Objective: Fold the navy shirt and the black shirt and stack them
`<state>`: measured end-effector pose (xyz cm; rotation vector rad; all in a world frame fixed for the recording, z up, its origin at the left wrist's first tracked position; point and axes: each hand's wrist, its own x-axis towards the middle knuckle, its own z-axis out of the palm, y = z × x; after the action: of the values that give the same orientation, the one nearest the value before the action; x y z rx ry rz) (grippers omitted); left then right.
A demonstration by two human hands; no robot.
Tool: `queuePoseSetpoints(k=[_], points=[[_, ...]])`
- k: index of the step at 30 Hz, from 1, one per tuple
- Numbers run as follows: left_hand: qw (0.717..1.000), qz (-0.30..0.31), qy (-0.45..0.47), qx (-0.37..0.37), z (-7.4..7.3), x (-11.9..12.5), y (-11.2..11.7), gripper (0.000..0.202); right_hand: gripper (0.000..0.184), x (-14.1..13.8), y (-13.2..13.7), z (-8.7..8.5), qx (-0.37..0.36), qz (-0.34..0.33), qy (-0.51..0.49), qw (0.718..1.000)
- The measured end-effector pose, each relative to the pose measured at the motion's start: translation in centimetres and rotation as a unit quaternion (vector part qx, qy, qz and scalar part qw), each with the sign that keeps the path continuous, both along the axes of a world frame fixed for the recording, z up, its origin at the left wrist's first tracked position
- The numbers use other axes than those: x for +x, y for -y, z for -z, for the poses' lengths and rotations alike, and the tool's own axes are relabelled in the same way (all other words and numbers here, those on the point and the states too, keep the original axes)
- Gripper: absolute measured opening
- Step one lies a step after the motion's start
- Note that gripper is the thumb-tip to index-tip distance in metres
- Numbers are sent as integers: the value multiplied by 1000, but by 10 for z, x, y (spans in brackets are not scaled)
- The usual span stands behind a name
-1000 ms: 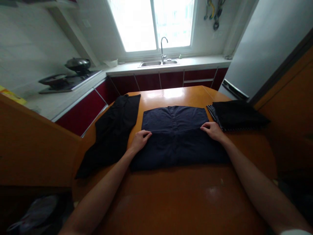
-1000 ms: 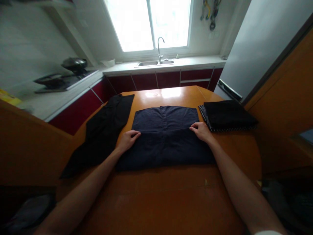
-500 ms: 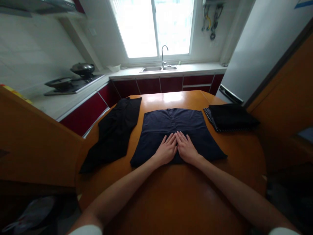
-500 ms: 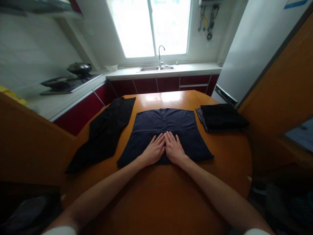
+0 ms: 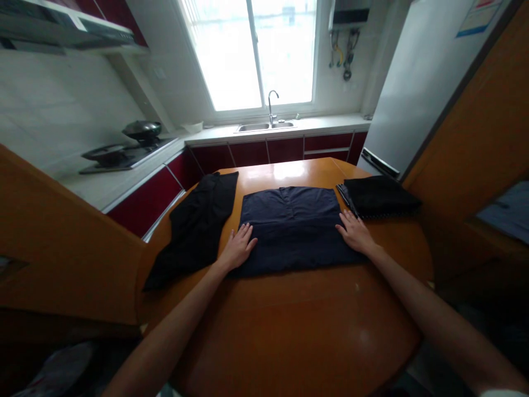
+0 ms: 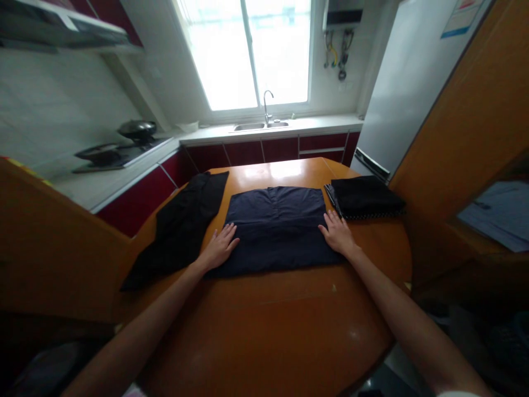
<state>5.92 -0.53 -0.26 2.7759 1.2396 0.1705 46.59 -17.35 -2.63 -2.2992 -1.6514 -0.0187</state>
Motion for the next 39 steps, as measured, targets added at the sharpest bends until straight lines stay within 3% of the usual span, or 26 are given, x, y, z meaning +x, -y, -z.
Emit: queuePoseSetpoints(k=[3,5,7,10,13,17,21,25,28,31,35,39], points=[[994,100,49,22,-9,-28,29,59,58,-11,38,-7,90,-63,8,994],[983,174,55,15,-12,-49,51,62,55,-20,68,-8,100,-149,3,984],[976,209,56,11,-12,-68,67,60,52,-26,94,-4,95,-215,6,972],[976,205,65,10,-9,-85,72,66,46,-27,111,0,108,-219,16,969],[983,170,62,-11,-9,-88,64,77,39,-22,107,-4,102,-192,31,976],[986,152,55,-29,-11,-92,60,79,33,-24,102,-16,75,-209,26,975],[987,146,60,-41,-14,-114,81,79,30,-35,128,-25,38,-254,-23,966],[979,157,33,-124,-30,-141,103,68,22,-38,154,-43,-25,-283,-106,953],[971,160,39,-172,-49,-136,93,52,19,-27,135,-55,-6,-250,-172,953],[977,98,134,-133,-56,-101,56,37,24,-13,84,-55,59,-150,-197,967],[978,90,162,-99,-37,-44,-2,36,23,-5,19,-43,13,-125,-195,973],[980,83,148,-103,-13,-20,-27,35,22,-5,-1,-31,-38,-155,-213,964]])
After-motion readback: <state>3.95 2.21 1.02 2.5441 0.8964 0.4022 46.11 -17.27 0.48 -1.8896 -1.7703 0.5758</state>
